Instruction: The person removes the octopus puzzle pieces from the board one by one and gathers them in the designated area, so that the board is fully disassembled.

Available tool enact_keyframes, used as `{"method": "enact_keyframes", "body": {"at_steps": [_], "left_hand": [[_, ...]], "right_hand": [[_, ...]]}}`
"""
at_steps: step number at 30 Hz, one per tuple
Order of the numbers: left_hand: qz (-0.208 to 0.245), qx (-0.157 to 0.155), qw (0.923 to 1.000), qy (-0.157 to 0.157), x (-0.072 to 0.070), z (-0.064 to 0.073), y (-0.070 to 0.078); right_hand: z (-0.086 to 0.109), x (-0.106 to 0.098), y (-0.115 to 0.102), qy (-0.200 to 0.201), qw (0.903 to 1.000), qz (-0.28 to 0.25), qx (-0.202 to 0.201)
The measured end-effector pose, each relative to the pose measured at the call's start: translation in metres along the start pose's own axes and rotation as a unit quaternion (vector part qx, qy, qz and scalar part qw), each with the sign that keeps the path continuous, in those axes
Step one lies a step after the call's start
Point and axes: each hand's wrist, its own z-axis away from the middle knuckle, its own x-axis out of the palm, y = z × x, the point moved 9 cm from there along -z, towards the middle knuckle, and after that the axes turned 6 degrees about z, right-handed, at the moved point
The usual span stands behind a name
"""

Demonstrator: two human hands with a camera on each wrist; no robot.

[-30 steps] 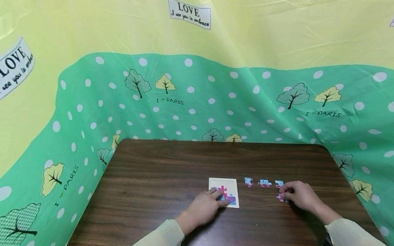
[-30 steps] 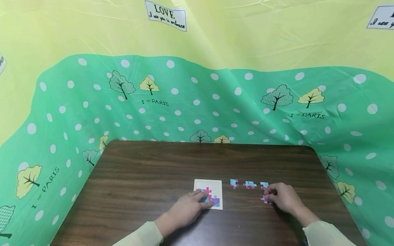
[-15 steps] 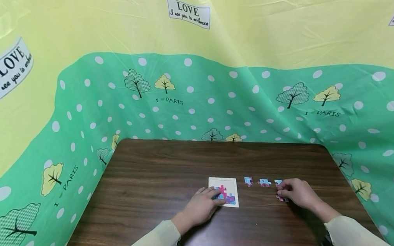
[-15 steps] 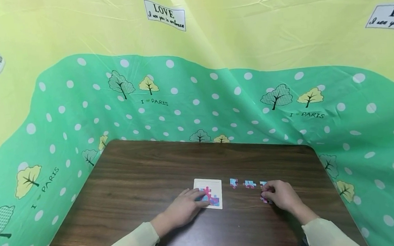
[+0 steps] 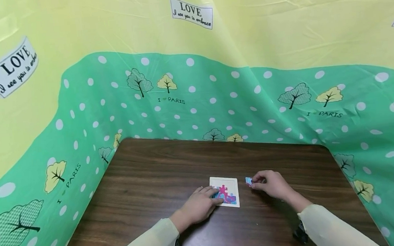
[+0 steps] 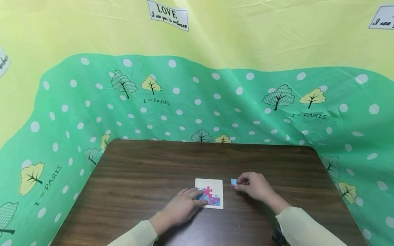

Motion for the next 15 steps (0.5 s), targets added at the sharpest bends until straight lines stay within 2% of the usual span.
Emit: {"method": "enact_keyframes", "body": {"at_steps": [5, 15], "left_hand": [[-0.010, 0.001, 0.9999, -0.011, 0.001, -0.001, -0.001], [-0.007, -0.005, 0.9997, -0.025, 0.004, -0.002, -0.002]], "right_hand": [[-0.011, 0.014, -0.027, -0.010, 0.9999, -0.010, -0.007], [-0.022, 0.044, -0.061, -0.037, 0.9990, -0.005, -0.025]]}}
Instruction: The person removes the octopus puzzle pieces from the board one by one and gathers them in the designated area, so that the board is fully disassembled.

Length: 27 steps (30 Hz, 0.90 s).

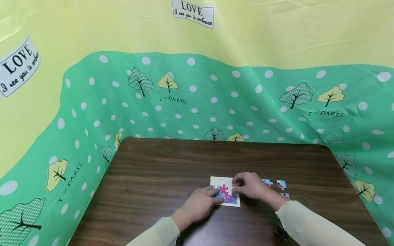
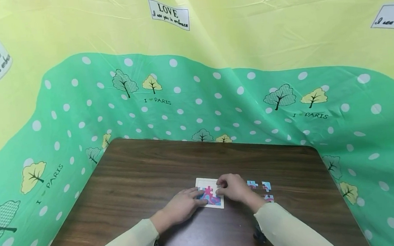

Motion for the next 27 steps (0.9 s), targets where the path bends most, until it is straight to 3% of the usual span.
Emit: {"method": "enact_keyframes", "body": {"at_steps": [9, 27], "left_hand": [[0.002, 0.003, 1.0000, 0.005, -0.005, 0.000, 0.003], [-0.002, 0.005, 0.9998, 0.020, -0.002, 0.001, 0.002]], "right_hand": [[-0.004, 0.018, -0.013, -0.008, 0.9999, 0.009, -0.001], [-0.009, 0.024, -0.021, 0.004, 0.9996, 0.028, -0.005]]}}
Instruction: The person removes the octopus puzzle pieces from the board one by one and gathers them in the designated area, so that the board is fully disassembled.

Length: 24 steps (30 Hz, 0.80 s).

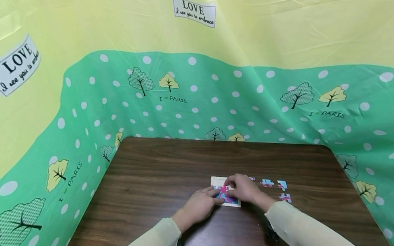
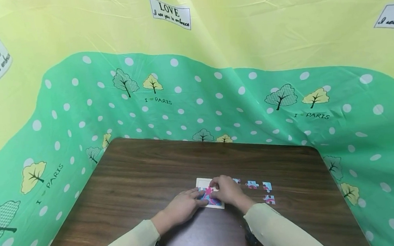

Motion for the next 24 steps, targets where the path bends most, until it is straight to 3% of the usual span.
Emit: {"method": "enact_keyframes", "body": {"at_steps": [15, 24], "left_hand": [[0.002, 0.001, 1.0000, 0.001, -0.0044, 0.0002, 0.0019], [-0.005, 0.005, 0.9999, 0.008, -0.0044, 0.0009, 0.0029]], "right_hand": [[-0.0023, 0.0021, 0.0011, -0.021, 0.9987, -0.036, 0.029], [-0.0036, -0.0016, 0.0015, -0.008, 0.9986, -0.050, 0.017]]}}
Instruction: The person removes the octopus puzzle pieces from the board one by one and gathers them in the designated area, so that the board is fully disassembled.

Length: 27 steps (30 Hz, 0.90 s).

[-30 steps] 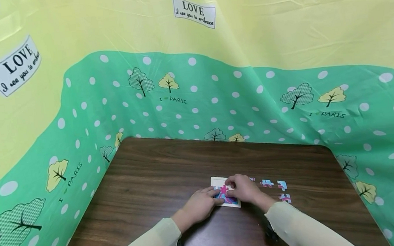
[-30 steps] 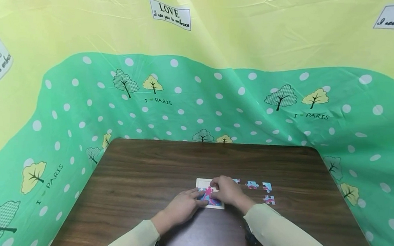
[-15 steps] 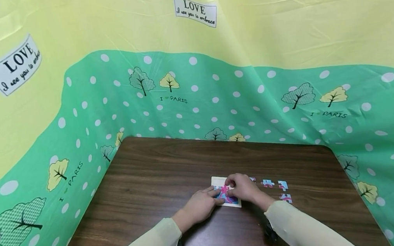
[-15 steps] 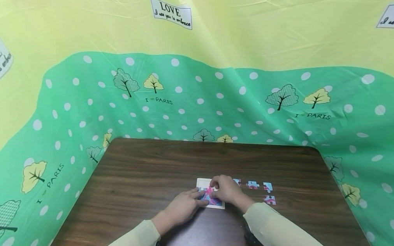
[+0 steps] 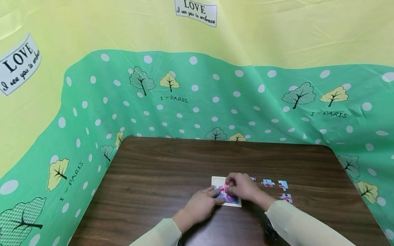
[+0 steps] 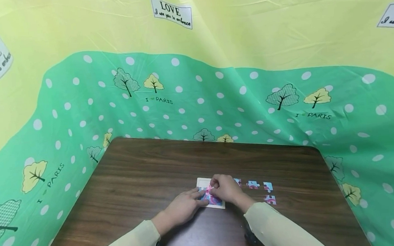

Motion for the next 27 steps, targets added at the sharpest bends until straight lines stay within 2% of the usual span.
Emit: {"method": "enact_keyframes", "body": {"at_steps": [8, 18, 27], "left_hand": [[-0.004, 0.002, 1.0000, 0.000, 0.002, 0.000, -0.001], [0.001, 0.003, 1.0000, -0.002, 0.000, -0.001, 0.001], [0.003, 0.005, 1.0000, 0.003, -0.001, 0.001, 0.003]], "right_hand": [[-0.002, -0.003, -0.003, 0.008, 0.9995, -0.024, -0.018], [-0.001, -0.005, -0.003, 0.000, 0.9984, -0.055, -0.011], [0.010, -0.020, 0.001, 0.011, 0.9978, -0.063, -0.017]]}}
